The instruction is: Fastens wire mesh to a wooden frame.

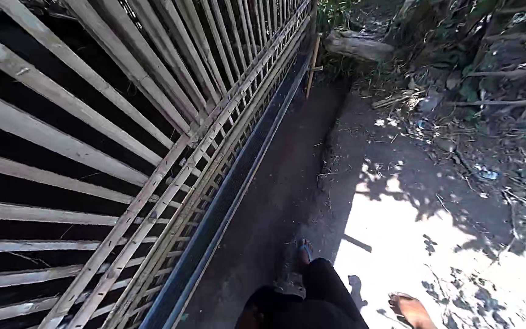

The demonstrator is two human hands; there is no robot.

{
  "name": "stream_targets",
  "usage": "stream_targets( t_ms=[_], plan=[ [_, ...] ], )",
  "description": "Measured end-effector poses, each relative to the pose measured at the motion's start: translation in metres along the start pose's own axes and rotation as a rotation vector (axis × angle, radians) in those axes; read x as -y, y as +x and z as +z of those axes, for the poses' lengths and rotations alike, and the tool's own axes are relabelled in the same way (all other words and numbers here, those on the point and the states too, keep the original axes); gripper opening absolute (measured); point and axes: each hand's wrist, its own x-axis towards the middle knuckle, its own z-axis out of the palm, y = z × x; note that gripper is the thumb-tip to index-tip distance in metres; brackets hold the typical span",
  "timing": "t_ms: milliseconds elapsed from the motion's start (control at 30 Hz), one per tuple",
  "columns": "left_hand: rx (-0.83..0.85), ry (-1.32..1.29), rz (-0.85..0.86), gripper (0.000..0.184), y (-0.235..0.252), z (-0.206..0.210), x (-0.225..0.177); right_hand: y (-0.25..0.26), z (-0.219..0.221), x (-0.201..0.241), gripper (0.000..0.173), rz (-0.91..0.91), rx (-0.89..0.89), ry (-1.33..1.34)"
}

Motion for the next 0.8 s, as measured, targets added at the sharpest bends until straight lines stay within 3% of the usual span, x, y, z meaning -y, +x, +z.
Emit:
stream_targets(
  t_ms=[67, 200, 333, 433, 600, 667, 800],
  plan=[
    [-0.125, -0.138, -0.026, 0.047, 0.0, -0.011, -0.024, 0.092, -0.025, 0.087, 0.033, 0.055, 0.002, 0.074],
    [-0.307, -0.535, -0.05, 0.037, 0.02, -0.073, -0.074, 0.159, -0.027, 0.29, 0.031, -0.143, 0.037, 0.073],
    [-0.33, -0.559, 0.005, 0.035, 0.076, -0.118, -0.104, 0.198, 0.026, 0.399, 0.031, -0.298, 0.098, 0.053],
    [-0.305, -0.524, 0.07, 0.037, 0.129, -0.148, -0.122, 0.222, 0.099, 0.437, 0.027, -0.315, 0.175, 0.186],
    [-0.171, -0.483, 0.124, 0.046, 0.239, -0.196, -0.136, 0.282, 0.265, 0.453, 0.027, -0.255, 0.345, 0.191],
    [-0.079, -0.465, 0.115, 0.053, 0.257, -0.21, -0.145, 0.301, 0.323, 0.446, 0.029, -0.17, 0.395, 0.102],
    [0.013, -0.491, 0.145, 0.065, 0.284, -0.243, -0.175, 0.334, 0.406, 0.444, 0.032, -0.166, 0.488, -0.153]
  ],
)
